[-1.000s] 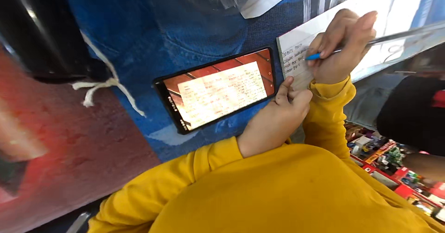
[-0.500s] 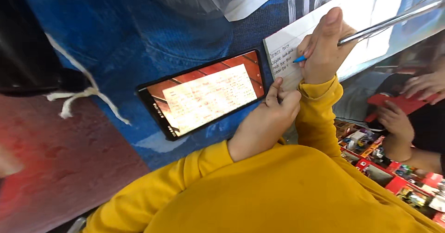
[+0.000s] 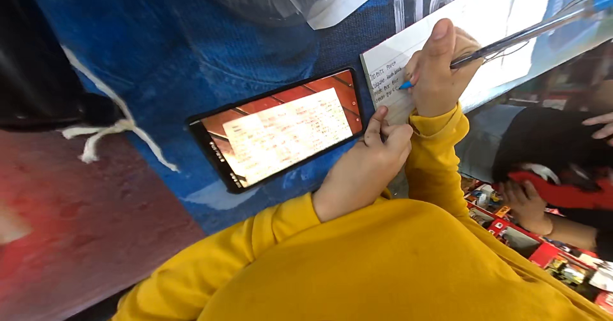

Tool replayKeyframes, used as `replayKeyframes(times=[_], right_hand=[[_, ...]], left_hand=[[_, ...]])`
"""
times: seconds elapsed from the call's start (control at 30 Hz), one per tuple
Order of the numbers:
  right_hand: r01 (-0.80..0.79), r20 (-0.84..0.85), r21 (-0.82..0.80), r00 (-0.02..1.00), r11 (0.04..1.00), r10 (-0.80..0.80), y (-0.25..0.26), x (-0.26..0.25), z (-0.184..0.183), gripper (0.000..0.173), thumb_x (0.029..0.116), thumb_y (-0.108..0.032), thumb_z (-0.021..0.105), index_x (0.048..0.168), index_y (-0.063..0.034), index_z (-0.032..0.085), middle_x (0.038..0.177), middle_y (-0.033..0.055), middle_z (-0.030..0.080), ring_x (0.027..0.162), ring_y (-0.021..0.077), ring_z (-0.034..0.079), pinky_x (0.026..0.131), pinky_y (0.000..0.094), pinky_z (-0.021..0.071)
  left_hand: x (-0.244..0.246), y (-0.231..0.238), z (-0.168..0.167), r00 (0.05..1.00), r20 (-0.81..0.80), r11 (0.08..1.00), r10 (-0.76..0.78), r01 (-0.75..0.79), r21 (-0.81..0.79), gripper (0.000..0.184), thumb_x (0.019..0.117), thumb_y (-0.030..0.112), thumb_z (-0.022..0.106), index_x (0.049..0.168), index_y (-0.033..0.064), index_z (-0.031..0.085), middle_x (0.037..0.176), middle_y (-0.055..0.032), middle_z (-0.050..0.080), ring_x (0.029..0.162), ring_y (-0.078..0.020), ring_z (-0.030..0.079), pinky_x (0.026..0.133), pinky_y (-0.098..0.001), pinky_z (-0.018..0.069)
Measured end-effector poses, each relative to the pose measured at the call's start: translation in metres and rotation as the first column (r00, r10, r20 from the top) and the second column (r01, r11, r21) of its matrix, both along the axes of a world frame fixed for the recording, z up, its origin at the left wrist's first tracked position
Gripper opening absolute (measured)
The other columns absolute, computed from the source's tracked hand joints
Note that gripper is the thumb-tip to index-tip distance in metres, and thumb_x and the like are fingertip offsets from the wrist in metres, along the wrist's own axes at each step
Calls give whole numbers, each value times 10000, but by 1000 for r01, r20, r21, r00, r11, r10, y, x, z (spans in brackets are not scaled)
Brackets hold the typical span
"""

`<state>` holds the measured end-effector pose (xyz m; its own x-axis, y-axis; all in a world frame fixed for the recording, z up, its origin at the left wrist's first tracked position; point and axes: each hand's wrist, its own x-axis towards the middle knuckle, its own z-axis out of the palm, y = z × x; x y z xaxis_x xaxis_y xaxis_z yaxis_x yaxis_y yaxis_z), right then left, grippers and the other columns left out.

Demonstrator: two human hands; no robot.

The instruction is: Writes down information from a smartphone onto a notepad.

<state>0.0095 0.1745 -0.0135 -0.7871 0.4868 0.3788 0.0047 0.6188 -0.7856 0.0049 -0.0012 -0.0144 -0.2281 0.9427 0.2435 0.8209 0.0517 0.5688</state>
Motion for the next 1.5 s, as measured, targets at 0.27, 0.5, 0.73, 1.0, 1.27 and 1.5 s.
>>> replayKeyframes(times=[0.27, 0.5, 0.73, 1.0, 1.27, 1.5], right_hand=[[0, -10, 21, 1000, 1000, 0, 1, 0, -1, 455, 991, -38, 478, 579, -224, 439, 517, -161, 482, 449, -71, 471, 438, 137, 394], [56, -5, -132, 998, 990, -57, -1, -1, 2, 471, 1024, -39, 410, 602, -243, 459, 504, -166, 493, 420, -64, 473, 398, 137, 393], [74, 6, -113, 997, 991, -74, -1, -2, 1, 477, 1020, -31, 415, 592, -238, 451, 501, -162, 488, 415, -61, 470, 399, 139, 400], [59, -11, -60, 998, 996, -60, 1, -1, -2, 461, 1012, -43, 441, 590, -229, 424, 510, -153, 450, 423, -54, 431, 408, 151, 364], [50, -8, -26, 999, 998, -50, 2, -1, -2, 448, 1006, -50, 456, 597, -230, 430, 515, -157, 453, 434, -56, 447, 421, 151, 383], [21, -20, -74, 1000, 997, -22, 5, 0, -1, 454, 1008, -47, 468, 594, -234, 468, 516, -165, 499, 440, -64, 485, 433, 139, 417]], left_hand=[[-1, -1, 0, 999, -47, 1000, -17, 17, -7, 241, 914, -97, 590, 1126, 12, 627, 1107, -169, 615, 1136, -374, 617, 816, -334, 550], [-1, 0, 2, 1000, 19, 1000, -2, 2, -17, 221, 918, -89, 600, 1115, 6, 637, 1102, -175, 624, 1133, -366, 633, 699, -300, 556], [-2, 0, 2, 1000, 27, 1000, -6, 6, -18, 214, 922, -87, 595, 1108, 10, 637, 1093, -175, 626, 1124, -365, 636, 694, -296, 553], [-1, 0, 0, 1000, 0, 1000, -3, 3, 5, 203, 920, -94, 586, 1086, 13, 630, 1086, -167, 624, 1129, -368, 626, 813, -325, 554], [-2, 0, 1, 1000, -15, 1000, -17, 17, -14, 219, 925, -97, 578, 1111, 9, 628, 1111, -167, 623, 1143, -367, 621, 820, -328, 552], [-2, 0, 1, 1000, -1, 1000, -14, 14, -9, 217, 925, -87, 584, 1111, 12, 635, 1104, -168, 630, 1163, -374, 619, 799, -327, 560]])
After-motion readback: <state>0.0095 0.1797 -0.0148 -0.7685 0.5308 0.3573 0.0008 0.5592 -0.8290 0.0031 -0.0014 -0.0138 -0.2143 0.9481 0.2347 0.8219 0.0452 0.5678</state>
